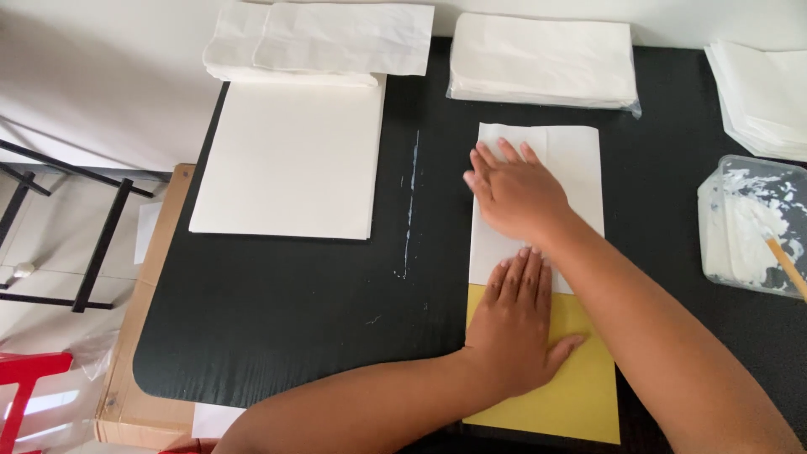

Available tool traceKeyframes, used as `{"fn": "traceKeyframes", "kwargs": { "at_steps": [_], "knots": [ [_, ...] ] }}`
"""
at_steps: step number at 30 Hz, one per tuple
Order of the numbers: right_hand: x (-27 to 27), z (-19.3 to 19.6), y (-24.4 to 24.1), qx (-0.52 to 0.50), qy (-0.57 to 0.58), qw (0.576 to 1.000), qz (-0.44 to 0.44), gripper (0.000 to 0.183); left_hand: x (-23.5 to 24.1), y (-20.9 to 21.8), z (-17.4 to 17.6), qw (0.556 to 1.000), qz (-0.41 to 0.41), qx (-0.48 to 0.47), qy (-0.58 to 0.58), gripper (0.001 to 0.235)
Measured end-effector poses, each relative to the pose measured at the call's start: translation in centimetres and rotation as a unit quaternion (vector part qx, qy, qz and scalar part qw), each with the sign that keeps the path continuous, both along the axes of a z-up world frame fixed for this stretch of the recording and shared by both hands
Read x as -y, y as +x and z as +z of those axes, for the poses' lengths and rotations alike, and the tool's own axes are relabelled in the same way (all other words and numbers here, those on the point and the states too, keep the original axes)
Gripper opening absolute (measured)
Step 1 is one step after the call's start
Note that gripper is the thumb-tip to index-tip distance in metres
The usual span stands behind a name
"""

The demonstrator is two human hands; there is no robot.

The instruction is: The person folds a white sheet of paper over a yellow backing, applies white glue to the edge with a brush, and presses the glued edge down to adhere it.

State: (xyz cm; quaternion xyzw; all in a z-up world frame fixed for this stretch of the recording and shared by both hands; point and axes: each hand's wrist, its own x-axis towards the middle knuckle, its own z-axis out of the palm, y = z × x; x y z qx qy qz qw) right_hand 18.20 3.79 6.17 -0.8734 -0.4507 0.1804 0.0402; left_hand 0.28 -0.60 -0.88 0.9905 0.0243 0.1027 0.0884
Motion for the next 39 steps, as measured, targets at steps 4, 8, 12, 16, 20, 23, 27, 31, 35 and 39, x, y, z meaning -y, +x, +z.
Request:
{"fn": "traceKeyframes", "kwargs": {
  "at_steps": [4,8,12,16,20,23,27,31,35,39],
  "knots": [
    [-1.9,0.5,2.3,-0.015,-0.006,1.0,-0.027,0.066,0.1,-0.1,0.4,1.0,0.019,0.012,0.014,0.095],
    [-3.4,0.7,3.9,-0.028,-0.006,0.998,-0.048,0.066,0.1,-0.2,0.5,1.0,0.018,0.02,0.017,0.094],
    [-4.3,0.7,4.7,-0.037,-0.012,0.997,-0.062,0.068,0.1,0.1,0.1,1.0,0.016,0.004,0.016,0.094],
    [-2.6,1.3,4.0,-0.028,0.021,0.999,-0.005,0.068,-0.1,-0.1,0.4,1.0,0.006,0.026,-0.004,0.094],
    [1.2,4.5,-0.6,-0.08,0.093,0.992,-0.041,0.063,-0.3,-0.1,0.5,0.999,-0.002,0.029,-0.041,0.094],
    [5.5,5.8,-3.8,-0.059,0.106,0.989,-0.08,0.059,-0.7,-0.1,0.8,0.999,-0.016,-0.005,-0.045,0.095],
    [11.9,4.5,-5.8,-0.019,0.192,0.977,-0.095,0.051,-1.7,-0.7,2.9,0.988,-0.057,0.007,-0.145,0.087],
    [16.1,1.0,-5.8,-0.013,0.257,0.964,-0.072,0.047,-2.9,-0.2,4.7,0.976,-0.081,-0.033,-0.202,0.08],
    [16.8,-0.2,-6.7,-0.087,0.325,0.942,-0.006,0.03,-4.2,-0.3,6.6,0.952,-0.042,-0.045,-0.3,0.075],
    [16.4,0.6,-6.8,-0.068,0.275,0.954,0.097,0.029,-5.7,1.1,5.8,0.976,-0.023,0.02,-0.218,0.061]
  ]
}}
